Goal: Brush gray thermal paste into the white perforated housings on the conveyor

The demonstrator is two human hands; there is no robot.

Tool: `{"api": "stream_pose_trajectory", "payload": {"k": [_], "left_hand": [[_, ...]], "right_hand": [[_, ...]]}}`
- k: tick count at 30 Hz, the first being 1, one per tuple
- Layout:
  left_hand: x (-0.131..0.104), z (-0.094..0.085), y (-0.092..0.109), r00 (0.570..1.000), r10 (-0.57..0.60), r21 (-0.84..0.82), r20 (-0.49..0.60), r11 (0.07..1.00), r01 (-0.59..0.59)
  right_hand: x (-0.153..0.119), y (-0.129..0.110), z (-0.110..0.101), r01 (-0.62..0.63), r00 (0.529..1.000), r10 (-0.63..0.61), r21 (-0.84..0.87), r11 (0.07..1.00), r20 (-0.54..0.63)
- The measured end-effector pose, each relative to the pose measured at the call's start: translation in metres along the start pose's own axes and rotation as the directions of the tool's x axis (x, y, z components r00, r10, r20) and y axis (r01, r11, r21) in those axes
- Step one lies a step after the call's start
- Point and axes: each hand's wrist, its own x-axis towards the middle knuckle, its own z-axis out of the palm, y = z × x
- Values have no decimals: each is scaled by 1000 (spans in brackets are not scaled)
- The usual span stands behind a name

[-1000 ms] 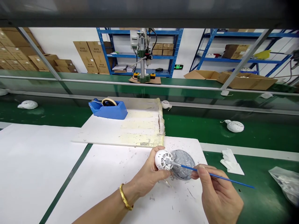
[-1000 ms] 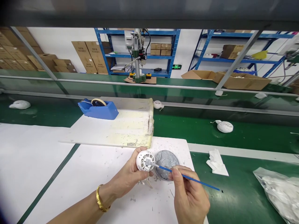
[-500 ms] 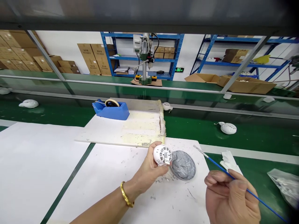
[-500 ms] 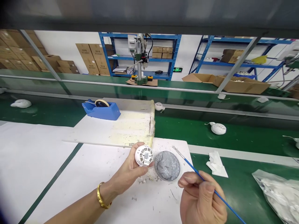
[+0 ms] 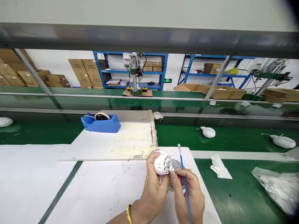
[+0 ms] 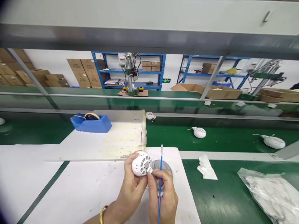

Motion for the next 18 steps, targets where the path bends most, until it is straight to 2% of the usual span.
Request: {"api": "stream_pose_trajectory", "payload": {"k": [5,8,11,15,18], "left_hand": [[-1,1,-4,1000,11,30,5,999,-11],[-1,1,-5,998,52,53,-25,997,-51],[-2,2,-3,1000,22,66,-8,998,-21],[-1,3,5,999,-23,27,46,999,22],[1,4,16,992,-45,-29,117,998,49]], "right_hand": [[4,1,-1,-132,991,132,68,989,2],[8,3,-2,-183,983,180,111,977,41],[9,4,-2,-208,977,199,152,966,71],[9,11,-4,-121,992,113,153,981,59],[16,13,-11,107,989,-113,63,992,94]]}}
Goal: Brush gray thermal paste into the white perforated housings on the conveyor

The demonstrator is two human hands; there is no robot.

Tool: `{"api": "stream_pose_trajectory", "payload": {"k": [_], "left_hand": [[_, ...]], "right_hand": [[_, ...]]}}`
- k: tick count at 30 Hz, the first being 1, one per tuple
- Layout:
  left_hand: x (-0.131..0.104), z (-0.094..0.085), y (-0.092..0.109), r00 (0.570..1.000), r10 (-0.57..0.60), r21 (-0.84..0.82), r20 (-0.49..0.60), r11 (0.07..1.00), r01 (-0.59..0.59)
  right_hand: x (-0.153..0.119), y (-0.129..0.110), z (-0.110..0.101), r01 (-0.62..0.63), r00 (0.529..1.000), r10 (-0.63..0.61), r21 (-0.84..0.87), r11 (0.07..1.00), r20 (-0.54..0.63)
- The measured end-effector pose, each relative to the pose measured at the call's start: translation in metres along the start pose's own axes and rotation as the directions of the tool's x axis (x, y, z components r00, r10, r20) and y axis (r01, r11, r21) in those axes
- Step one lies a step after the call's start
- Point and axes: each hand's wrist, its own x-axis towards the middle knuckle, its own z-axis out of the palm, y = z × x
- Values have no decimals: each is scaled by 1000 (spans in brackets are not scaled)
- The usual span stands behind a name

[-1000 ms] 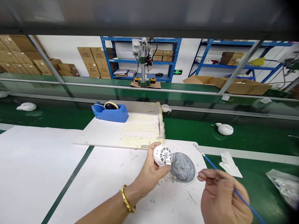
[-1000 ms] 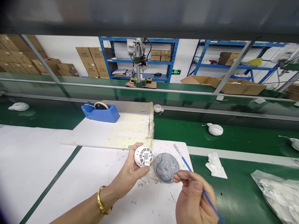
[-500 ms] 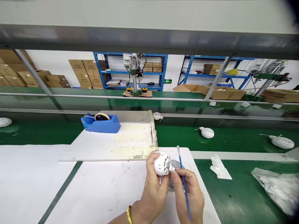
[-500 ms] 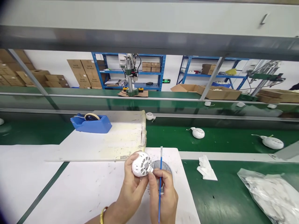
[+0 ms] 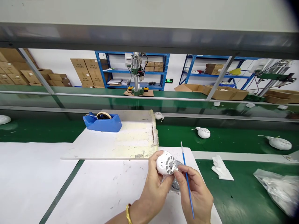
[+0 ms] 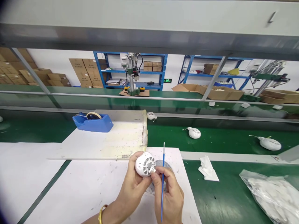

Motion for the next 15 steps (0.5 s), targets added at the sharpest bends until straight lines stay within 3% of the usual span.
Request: {"api": "stream_pose_trajectory", "payload": {"k": [2,4,8,15], "left_hand": [[1,0,8,999,-23,-52,46,998,26],[1,-2,14,995,-58,-100,86,993,67],[1,-8,19,979,-133,-130,157,979,154],[2,-17,20,948,-198,-83,251,971,225]], "right_hand": [[9,-3,-8,179,981,-172,-79,981,85],[21,-11,-16,337,933,-313,-128,933,178],[42,-22,-26,598,757,-536,-65,799,374],[61,-22,-37,708,533,-576,47,705,620]]}}
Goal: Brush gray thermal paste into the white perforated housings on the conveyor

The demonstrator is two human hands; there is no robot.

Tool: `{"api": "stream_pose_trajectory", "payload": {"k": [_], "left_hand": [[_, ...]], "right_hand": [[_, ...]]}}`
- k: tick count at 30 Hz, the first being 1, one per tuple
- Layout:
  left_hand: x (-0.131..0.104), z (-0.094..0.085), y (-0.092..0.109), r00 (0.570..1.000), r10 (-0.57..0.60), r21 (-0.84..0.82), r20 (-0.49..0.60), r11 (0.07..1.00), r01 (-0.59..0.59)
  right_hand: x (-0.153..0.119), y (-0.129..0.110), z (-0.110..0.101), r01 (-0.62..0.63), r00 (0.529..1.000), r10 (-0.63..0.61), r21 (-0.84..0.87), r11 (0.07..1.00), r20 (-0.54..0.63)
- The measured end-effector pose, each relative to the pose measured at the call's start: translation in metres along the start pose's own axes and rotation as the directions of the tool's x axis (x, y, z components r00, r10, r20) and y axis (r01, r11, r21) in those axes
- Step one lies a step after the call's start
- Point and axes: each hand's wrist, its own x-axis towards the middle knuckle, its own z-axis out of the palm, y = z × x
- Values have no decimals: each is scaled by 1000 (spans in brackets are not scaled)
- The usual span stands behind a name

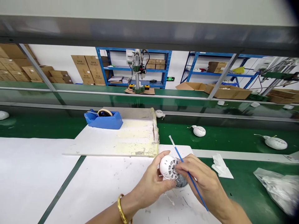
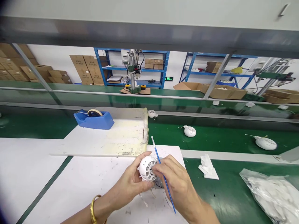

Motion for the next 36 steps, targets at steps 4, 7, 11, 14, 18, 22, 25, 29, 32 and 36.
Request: {"api": "stream_pose_trajectory", "payload": {"k": [4,7,11,14,18,22,25,29,32,36], "left_hand": [[0,-2,0,997,-69,-35,33,997,70],[0,-3,0,994,-98,-33,40,995,99],[-1,-3,2,991,-127,-15,44,992,128],[-2,-4,5,988,-142,-5,61,990,143],[-3,-7,8,986,-158,12,53,987,158],[-3,-10,8,981,-186,27,53,982,185],[-5,-9,7,985,-170,13,38,985,170],[-6,-7,6,988,-151,-2,19,989,151],[-6,-10,4,989,-140,2,47,990,140],[-12,-19,-6,994,-105,6,4,994,105]], "right_hand": [[0,4,-6,28,992,-25,-22,999,121],[-1,5,-6,-5,994,5,8,1000,105],[-3,5,-4,-48,989,42,38,998,139],[-2,4,-5,-63,979,55,34,997,197],[2,1,-8,-57,971,55,5,998,231],[4,0,-9,-46,963,41,14,999,268],[2,0,-6,-65,959,62,4,998,278],[-2,-1,-2,-200,955,195,1,980,222],[-1,-3,3,-290,936,285,-4,957,205],[-5,-2,17,-327,927,332,-59,943,175]]}}
